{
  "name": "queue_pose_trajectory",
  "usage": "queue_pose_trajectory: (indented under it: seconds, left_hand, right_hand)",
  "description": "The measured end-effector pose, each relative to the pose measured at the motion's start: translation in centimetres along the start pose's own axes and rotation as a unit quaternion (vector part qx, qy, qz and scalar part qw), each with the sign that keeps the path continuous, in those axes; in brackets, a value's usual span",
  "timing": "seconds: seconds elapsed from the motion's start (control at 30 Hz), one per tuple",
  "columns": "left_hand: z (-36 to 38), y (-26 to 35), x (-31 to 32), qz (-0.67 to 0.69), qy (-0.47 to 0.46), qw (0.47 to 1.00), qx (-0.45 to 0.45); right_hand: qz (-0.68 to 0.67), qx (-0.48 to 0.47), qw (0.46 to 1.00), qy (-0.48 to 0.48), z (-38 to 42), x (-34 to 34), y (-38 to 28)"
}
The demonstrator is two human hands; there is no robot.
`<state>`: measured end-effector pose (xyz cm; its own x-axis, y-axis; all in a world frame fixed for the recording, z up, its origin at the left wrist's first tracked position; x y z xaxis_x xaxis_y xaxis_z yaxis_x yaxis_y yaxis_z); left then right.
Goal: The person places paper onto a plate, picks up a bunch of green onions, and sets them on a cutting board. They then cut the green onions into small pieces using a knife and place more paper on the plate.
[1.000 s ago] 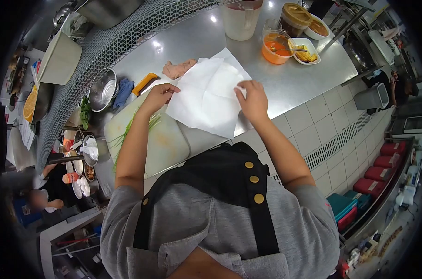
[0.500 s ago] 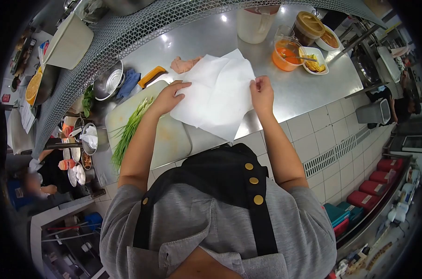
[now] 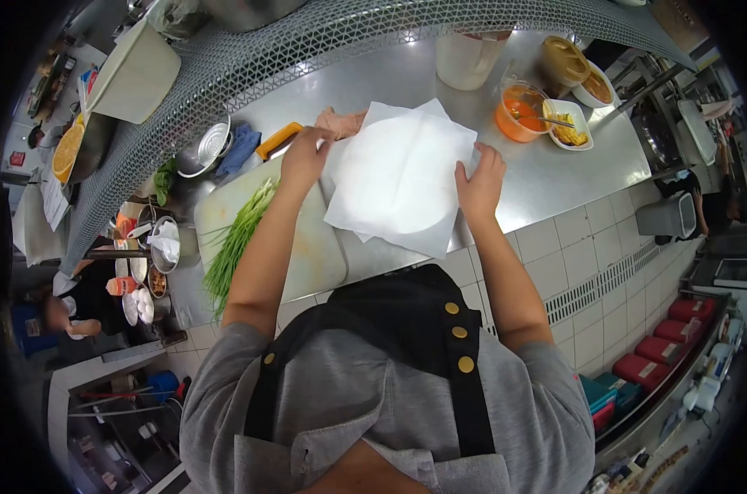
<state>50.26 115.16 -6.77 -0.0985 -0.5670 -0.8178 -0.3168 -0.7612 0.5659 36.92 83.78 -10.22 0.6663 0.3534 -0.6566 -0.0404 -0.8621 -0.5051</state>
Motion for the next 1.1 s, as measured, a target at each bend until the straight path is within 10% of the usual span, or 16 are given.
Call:
queue_pose_trajectory:
  seconds: [0.2, 0.33, 0.4, 0.57, 0.8, 1.1]
  left_hand:
    - [-6.5, -3.6, 2.5, 0.069, -0.044, 0.982, 0.170]
    - [-11.3, -5.8, 4.1, 0.046, -0.121, 0.990, 0.064]
    - [-12.7, -5.6, 3.9, -0.019, -0.056, 0.998, -0.025]
    - [-9.4, 2.1, 1.9, -0.190, 0.148, 0.964, 0.111]
    - [1.8, 8.7, 5.7, -0.125, -0.216, 0.956, 0.153]
    - [5.0, 6.2, 6.7, -0.075, -0.102, 0.986, 0.104]
  right_hand:
    - [0.004, -0.053, 0.992, -0.114, 5.0, -3.3, -3.6]
    - [0.020, -0.090, 0.975, -0.204, 6.9, -4.4, -3.6]
    - [0.027, -0.067, 0.975, -0.211, 7.2, -4.8, -3.5]
    - [0.009, -0.072, 0.974, -0.214, 5.6, -5.0, -3.2]
    - [0.086, -0.150, 0.942, -0.287, 0.6, 0.4, -3.7]
    - [0.145, -0.157, 0.909, -0.357, -0.3, 3.4, -3.2]
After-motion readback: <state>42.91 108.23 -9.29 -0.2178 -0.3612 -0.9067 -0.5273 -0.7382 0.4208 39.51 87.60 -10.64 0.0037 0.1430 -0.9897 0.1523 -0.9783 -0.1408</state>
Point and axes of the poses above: each hand's wrist, its own z-axis away from the middle knuckle, its own x-axis out of the palm, y = z × x, the point moved 1 cm from there along -z, towards the middle knuckle, and after that the axes turned 1 degree about y, right-handed, at the moved point
